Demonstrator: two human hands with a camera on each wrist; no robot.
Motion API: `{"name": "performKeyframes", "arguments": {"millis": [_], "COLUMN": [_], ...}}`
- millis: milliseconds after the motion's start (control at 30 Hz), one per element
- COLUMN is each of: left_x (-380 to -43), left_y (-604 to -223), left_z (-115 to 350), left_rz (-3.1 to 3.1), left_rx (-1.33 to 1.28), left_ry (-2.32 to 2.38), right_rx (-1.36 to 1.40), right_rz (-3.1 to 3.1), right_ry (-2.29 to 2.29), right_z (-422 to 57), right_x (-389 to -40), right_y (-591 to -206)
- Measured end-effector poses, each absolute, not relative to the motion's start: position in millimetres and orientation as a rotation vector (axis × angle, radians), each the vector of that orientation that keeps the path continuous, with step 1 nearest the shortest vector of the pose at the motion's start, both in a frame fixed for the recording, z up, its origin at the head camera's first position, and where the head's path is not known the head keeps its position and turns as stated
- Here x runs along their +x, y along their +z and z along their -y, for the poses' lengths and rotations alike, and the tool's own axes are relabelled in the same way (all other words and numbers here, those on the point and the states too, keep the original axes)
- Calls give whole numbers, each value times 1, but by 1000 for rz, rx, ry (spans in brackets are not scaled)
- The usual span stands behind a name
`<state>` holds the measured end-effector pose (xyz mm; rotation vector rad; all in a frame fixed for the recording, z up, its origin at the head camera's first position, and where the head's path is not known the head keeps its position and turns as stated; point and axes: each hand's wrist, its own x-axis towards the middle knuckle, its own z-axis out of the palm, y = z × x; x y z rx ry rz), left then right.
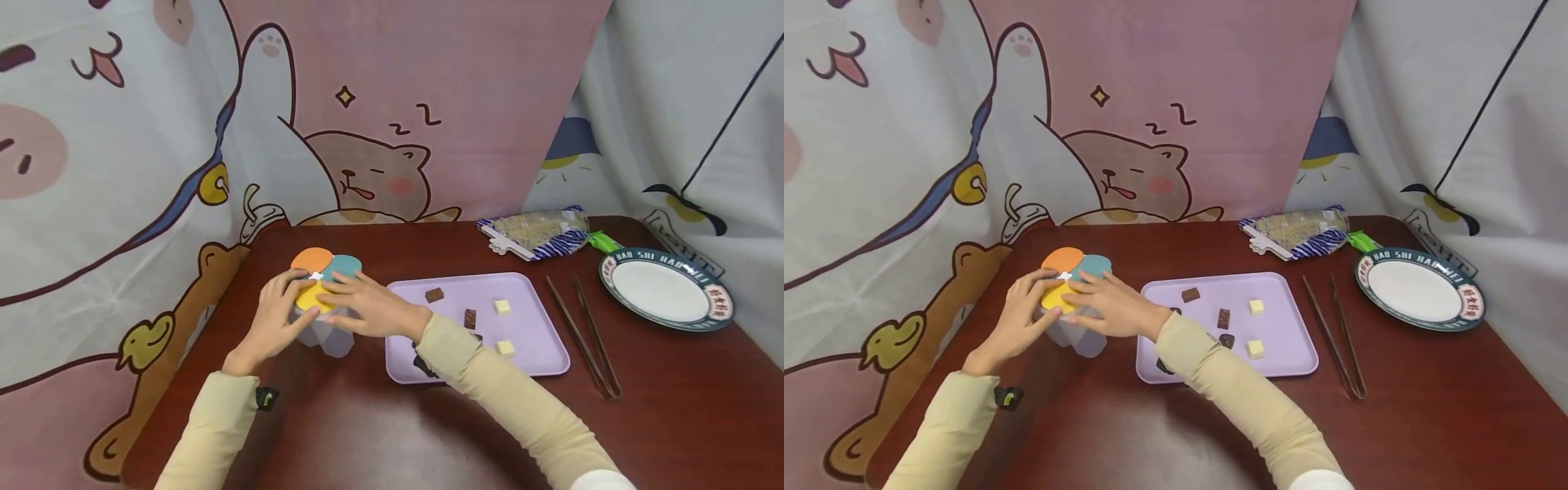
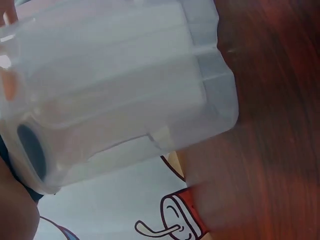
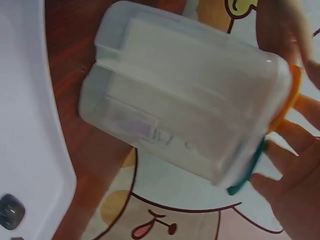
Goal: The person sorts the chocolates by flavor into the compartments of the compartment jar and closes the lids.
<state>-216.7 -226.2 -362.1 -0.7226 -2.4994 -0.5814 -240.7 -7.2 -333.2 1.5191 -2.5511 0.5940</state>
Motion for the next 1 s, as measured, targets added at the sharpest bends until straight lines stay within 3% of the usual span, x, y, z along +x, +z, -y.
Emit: {"name": "performKeyframes", "arguments": {"millis": [367,800,1000], "left_x": [-212,-221,-220], "left_y": [-377,-371,-367], "left_z": [210,195,197], "left_rz": [2434,2335,2360], "left_rx": [-746,-722,-714], "left_ry": [-670,-578,-566], "right_rx": [1434,932,1006], "right_rz": [2235,2248,2298], "right_ry": [761,1275,1073], "right_z": [-7,2,-7], "right_x": [-251,-270,-263], "right_y": [-365,-347,-346]}}
